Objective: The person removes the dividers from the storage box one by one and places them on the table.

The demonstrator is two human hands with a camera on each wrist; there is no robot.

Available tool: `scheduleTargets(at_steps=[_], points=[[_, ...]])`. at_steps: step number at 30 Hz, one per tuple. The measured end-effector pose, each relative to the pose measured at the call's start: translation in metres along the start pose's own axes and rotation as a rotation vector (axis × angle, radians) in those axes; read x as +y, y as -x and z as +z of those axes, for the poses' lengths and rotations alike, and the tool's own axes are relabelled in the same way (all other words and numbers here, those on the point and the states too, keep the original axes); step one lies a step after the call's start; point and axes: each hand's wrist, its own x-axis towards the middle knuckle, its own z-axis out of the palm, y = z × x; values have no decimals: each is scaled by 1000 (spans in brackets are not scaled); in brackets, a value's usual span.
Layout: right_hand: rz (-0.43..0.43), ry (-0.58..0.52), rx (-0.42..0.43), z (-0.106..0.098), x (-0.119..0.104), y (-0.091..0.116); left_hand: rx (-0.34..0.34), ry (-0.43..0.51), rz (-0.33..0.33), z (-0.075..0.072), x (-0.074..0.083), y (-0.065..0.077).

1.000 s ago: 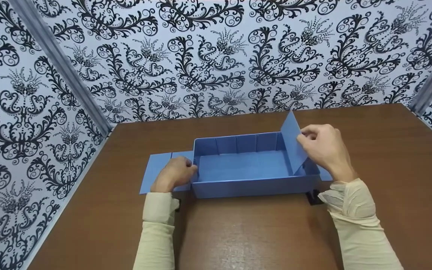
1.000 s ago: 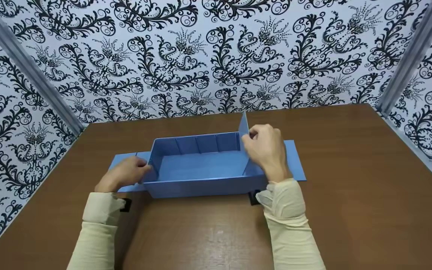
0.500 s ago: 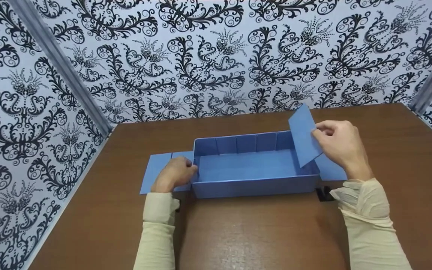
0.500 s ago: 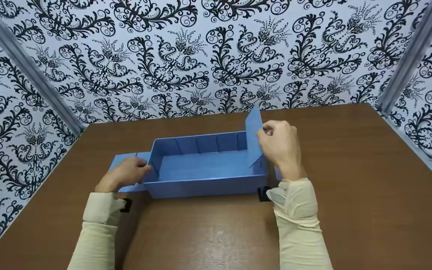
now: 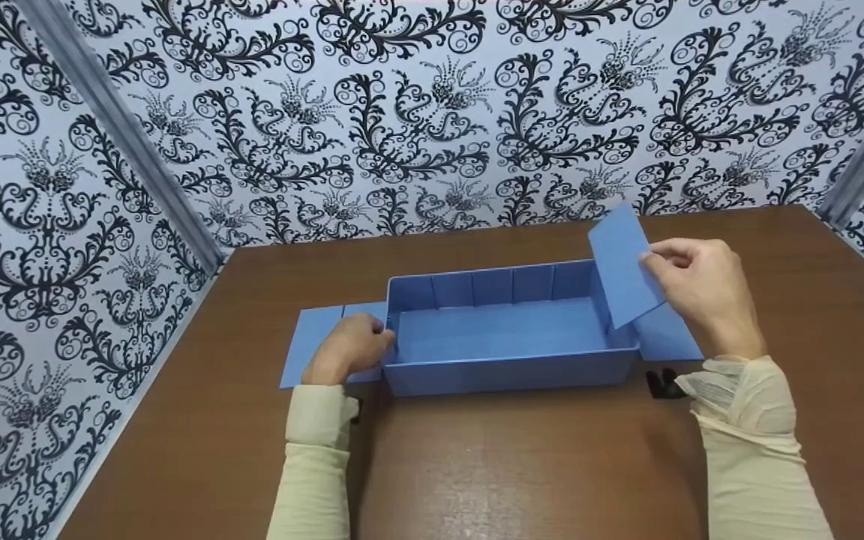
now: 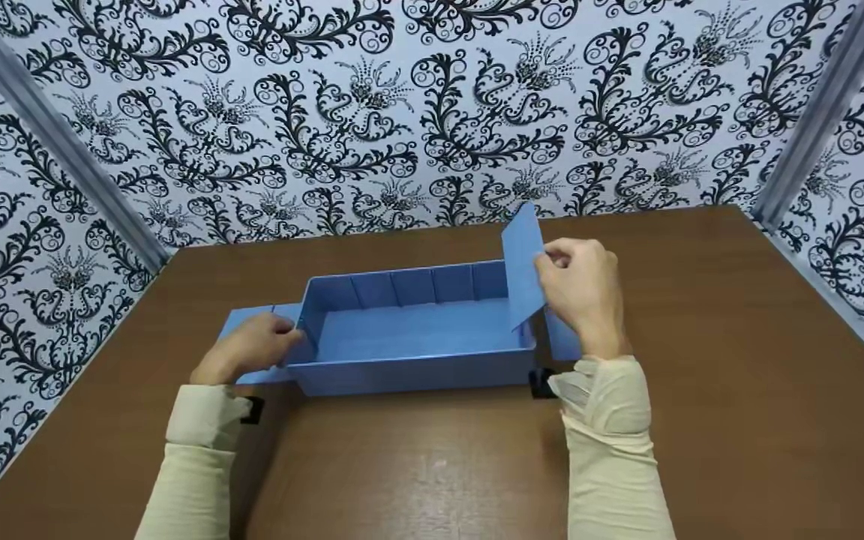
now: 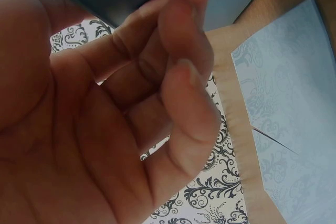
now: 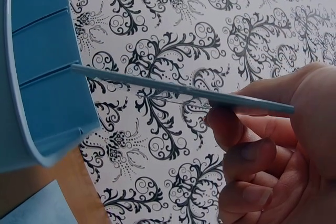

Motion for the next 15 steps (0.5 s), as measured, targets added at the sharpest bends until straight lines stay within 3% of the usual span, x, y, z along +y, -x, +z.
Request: scheduleTargets(at_steps=[15], points=[[19,-18,17,-9,16,-2,0,11,-6,0,1,2]])
